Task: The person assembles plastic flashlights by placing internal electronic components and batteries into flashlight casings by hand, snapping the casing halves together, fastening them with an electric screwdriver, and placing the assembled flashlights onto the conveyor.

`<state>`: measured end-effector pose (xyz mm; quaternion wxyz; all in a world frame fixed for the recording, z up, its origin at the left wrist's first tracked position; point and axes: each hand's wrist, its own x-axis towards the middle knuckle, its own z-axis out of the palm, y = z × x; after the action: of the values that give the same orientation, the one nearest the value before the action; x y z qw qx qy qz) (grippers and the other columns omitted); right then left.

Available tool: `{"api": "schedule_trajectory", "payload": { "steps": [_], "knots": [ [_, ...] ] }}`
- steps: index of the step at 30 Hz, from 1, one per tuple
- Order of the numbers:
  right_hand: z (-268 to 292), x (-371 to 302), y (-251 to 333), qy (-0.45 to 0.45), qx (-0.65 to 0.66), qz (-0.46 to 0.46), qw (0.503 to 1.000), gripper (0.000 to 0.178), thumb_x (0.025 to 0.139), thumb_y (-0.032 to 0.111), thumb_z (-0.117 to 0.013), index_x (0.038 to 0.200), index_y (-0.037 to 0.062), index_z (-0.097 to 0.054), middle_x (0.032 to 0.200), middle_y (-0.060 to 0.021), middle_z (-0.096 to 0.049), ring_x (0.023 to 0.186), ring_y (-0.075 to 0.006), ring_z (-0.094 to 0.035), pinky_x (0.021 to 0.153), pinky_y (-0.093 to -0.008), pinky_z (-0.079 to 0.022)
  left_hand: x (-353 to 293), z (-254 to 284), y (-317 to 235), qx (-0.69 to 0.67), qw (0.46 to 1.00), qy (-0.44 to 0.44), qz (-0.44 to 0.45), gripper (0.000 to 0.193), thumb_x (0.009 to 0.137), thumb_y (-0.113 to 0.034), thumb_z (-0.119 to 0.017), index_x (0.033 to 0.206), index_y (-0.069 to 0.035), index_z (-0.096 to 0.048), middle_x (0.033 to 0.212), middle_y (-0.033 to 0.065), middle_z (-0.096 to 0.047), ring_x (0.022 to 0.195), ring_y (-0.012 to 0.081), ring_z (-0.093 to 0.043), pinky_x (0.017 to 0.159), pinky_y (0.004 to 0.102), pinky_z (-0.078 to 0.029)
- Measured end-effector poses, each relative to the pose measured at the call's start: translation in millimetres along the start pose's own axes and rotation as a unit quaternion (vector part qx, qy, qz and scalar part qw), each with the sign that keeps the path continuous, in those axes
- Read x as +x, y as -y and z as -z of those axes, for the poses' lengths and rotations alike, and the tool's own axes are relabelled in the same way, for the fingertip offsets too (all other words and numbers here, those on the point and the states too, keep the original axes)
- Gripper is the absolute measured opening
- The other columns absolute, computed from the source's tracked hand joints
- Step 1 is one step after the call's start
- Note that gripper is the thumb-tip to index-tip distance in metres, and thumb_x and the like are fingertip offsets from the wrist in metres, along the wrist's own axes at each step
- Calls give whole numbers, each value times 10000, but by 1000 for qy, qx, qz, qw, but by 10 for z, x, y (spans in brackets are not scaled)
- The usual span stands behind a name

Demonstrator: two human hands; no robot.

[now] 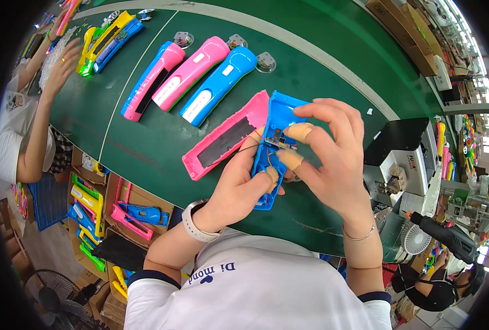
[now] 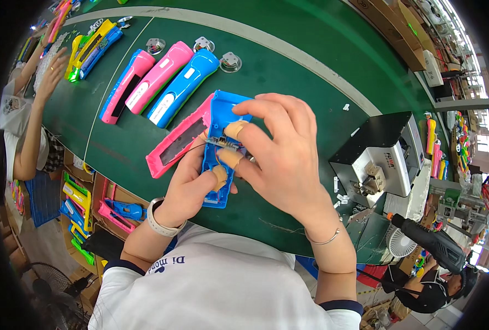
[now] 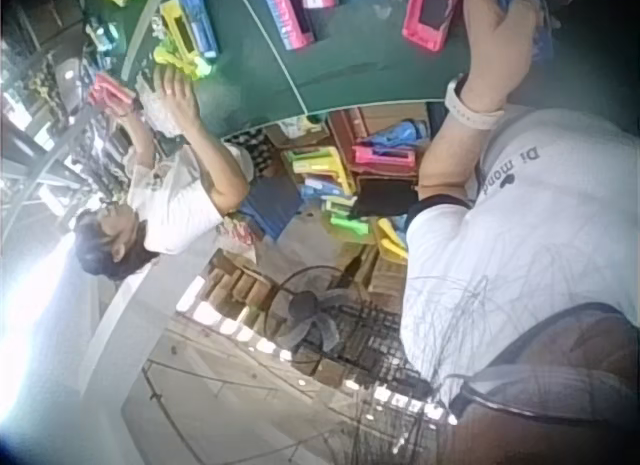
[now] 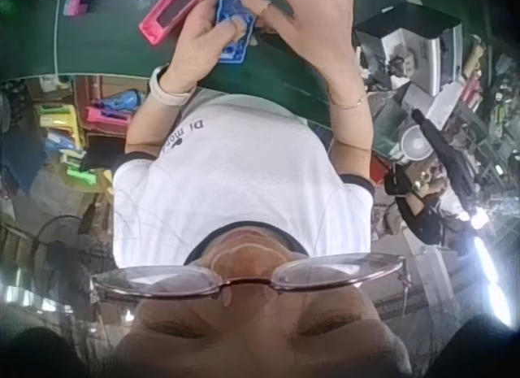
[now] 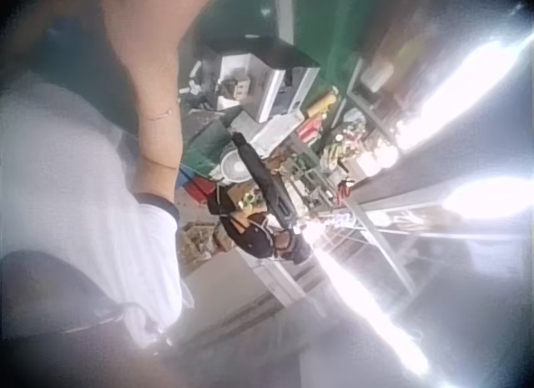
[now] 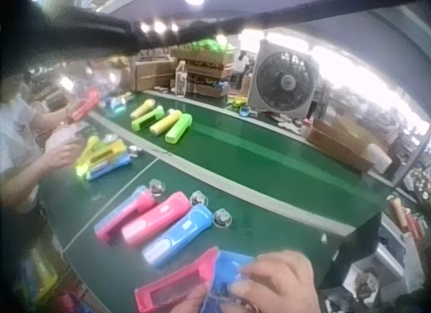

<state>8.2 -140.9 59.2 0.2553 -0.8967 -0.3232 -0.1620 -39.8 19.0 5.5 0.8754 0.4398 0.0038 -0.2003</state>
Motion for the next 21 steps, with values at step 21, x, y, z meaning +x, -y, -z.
{"api": "schedule_trajectory", "payload": {
  "steps": [21],
  "knots": [
    [-154, -154, 62, -72, 73, -147, 984, 163, 688, 81, -727, 816, 51, -630, 1070, -90, -567, 990, -266, -466, 812, -350, -406, 20, -22, -2, 2, 999, 24, -24, 604, 888, -176, -440, 1437, -50, -220, 1144, 115, -526, 842, 142, -588, 692, 252, -489]
  ]
}}
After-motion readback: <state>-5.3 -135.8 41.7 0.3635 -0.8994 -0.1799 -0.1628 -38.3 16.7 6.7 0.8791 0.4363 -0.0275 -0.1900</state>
